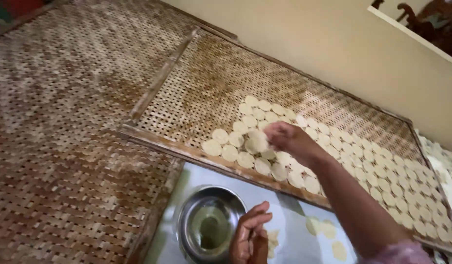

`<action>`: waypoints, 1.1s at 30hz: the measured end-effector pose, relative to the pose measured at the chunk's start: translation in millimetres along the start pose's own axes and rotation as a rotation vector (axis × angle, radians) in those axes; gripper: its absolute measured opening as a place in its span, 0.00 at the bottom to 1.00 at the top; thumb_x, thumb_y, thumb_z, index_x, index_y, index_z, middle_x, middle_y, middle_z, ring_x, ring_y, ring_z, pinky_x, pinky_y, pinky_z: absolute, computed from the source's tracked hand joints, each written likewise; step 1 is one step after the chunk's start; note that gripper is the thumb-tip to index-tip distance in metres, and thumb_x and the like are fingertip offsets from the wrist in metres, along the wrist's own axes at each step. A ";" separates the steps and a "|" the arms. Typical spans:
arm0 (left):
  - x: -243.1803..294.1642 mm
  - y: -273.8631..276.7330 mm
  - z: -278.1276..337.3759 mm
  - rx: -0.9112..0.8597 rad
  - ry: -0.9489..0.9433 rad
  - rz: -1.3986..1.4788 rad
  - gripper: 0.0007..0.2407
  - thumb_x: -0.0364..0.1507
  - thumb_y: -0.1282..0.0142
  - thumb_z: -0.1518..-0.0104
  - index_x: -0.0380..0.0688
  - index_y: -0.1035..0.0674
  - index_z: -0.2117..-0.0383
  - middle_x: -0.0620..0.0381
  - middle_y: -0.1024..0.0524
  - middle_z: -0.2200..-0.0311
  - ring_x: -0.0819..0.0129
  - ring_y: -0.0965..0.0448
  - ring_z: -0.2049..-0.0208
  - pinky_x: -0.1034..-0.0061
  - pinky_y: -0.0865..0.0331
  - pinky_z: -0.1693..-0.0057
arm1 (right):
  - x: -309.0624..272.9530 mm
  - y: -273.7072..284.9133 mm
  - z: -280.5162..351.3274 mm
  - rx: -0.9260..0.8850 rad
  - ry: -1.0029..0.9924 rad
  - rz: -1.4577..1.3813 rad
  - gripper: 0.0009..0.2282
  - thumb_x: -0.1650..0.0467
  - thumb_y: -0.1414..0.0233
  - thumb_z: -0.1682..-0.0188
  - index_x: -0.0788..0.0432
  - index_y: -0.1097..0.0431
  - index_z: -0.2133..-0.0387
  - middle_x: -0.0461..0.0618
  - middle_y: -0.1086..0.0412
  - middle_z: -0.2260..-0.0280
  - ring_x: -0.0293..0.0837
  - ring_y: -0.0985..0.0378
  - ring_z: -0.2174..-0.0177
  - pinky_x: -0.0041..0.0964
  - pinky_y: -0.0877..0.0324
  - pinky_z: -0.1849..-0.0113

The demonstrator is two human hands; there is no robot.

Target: Rolling out dough and placing small round pieces onto a woven drying mat.

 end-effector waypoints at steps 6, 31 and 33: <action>-11.1 6.9 -2.5 -0.029 -0.012 -0.059 0.14 0.18 0.57 0.46 0.35 0.20 0.57 0.40 0.26 0.44 0.53 0.26 0.39 0.63 0.31 0.39 | -5.4 -67.1 -116.6 -0.088 0.005 -0.389 0.12 0.74 0.50 0.45 0.63 0.31 0.49 0.52 0.30 0.68 0.40 0.28 0.71 0.30 0.32 0.67; 19.4 -11.0 -2.1 -0.041 -0.037 -0.016 0.15 0.15 0.60 0.47 0.31 0.23 0.57 0.34 0.28 0.44 0.47 0.28 0.37 0.55 0.30 0.36 | 24.7 -59.5 -133.4 0.136 0.189 0.629 0.11 0.67 0.52 0.50 0.49 0.26 0.56 0.43 0.21 0.66 0.42 0.23 0.69 0.37 0.31 0.63; 16.5 -10.9 -2.0 -0.038 -0.054 0.003 0.15 0.15 0.60 0.47 0.31 0.23 0.56 0.34 0.29 0.44 0.48 0.28 0.38 0.54 0.30 0.36 | 26.8 -61.2 -136.1 0.138 0.268 0.691 0.12 0.65 0.57 0.48 0.49 0.27 0.56 0.44 0.21 0.65 0.46 0.21 0.67 0.40 0.29 0.62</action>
Point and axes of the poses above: each hand's wrist, its own z-axis away from the middle knuckle, its own y-axis out of the back of the hand, x = y × z, the point moved 5 cm from there along -z, towards the middle knuckle
